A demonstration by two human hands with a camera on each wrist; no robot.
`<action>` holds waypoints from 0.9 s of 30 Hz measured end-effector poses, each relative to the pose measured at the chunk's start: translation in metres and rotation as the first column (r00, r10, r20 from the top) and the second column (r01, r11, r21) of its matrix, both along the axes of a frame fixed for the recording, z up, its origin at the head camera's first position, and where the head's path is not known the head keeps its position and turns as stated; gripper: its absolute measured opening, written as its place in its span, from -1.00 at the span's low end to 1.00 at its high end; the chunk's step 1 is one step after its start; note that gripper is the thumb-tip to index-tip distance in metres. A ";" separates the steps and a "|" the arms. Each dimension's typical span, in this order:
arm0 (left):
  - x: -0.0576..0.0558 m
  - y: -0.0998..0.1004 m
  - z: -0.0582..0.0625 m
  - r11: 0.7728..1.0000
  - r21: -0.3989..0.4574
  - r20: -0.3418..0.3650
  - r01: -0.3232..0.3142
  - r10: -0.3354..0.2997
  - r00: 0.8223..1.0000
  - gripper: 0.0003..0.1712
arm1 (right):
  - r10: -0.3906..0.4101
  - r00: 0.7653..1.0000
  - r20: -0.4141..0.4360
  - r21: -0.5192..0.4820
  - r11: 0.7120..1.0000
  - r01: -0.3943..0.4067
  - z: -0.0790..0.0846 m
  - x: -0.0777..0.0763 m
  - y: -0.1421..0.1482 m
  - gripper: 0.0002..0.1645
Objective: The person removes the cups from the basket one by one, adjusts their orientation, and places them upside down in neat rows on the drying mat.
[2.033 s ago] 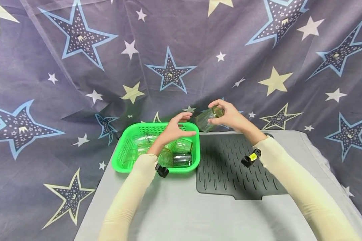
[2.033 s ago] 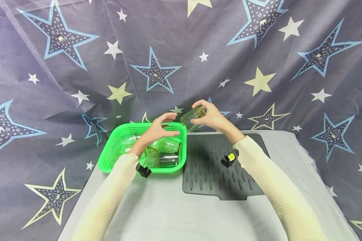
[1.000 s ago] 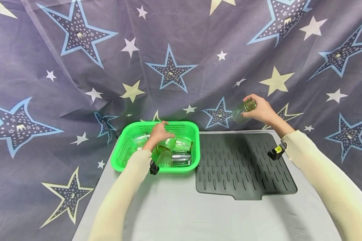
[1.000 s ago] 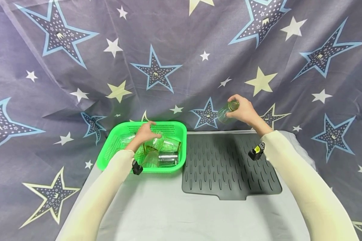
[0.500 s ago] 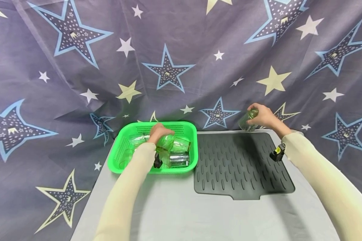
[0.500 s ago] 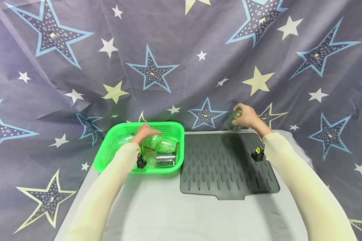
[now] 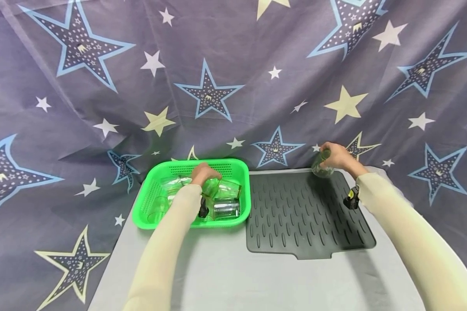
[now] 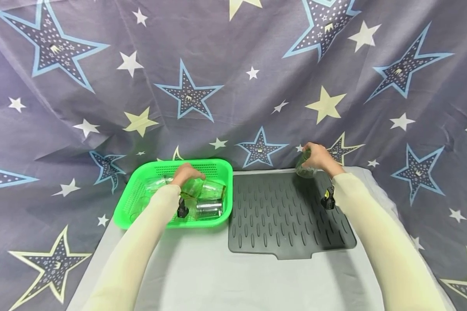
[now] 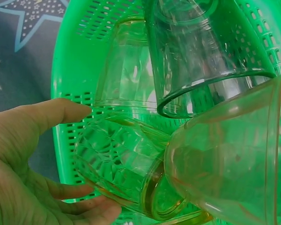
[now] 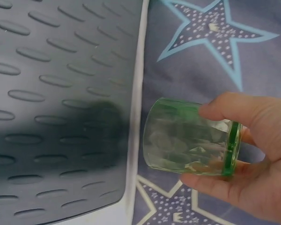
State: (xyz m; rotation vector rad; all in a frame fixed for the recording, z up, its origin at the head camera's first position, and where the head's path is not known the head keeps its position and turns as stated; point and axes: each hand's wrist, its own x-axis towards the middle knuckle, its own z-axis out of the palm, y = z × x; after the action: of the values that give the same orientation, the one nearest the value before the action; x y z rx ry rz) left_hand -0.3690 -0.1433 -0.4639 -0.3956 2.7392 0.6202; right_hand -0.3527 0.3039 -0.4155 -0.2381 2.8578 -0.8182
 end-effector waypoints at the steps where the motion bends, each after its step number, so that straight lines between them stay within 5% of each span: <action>1: -0.002 0.000 -0.001 1.000 -0.009 0.009 -0.009 0.009 1.000 -0.31 | -0.001 1.000 0.007 0.011 1.000 0.001 -0.002 -0.001 0.000 -0.33; 15: -0.018 0.002 -0.016 0.991 -0.118 0.060 -0.057 0.065 0.996 -0.31 | -0.030 0.998 0.056 0.054 0.998 0.027 -0.041 -0.007 0.015 -0.27; 27: -0.016 0.002 -0.019 0.987 -0.142 0.043 -0.069 0.076 0.996 -0.39 | -0.063 0.994 0.085 0.058 0.997 0.058 -0.062 -0.002 0.021 -0.28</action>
State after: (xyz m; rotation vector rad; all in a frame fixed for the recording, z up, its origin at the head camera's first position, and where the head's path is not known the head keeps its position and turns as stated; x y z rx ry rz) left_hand -0.3852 -0.1412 -0.4825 -0.5381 2.7406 0.4305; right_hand -0.3545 0.3250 -0.4778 -0.1064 2.8141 -0.7404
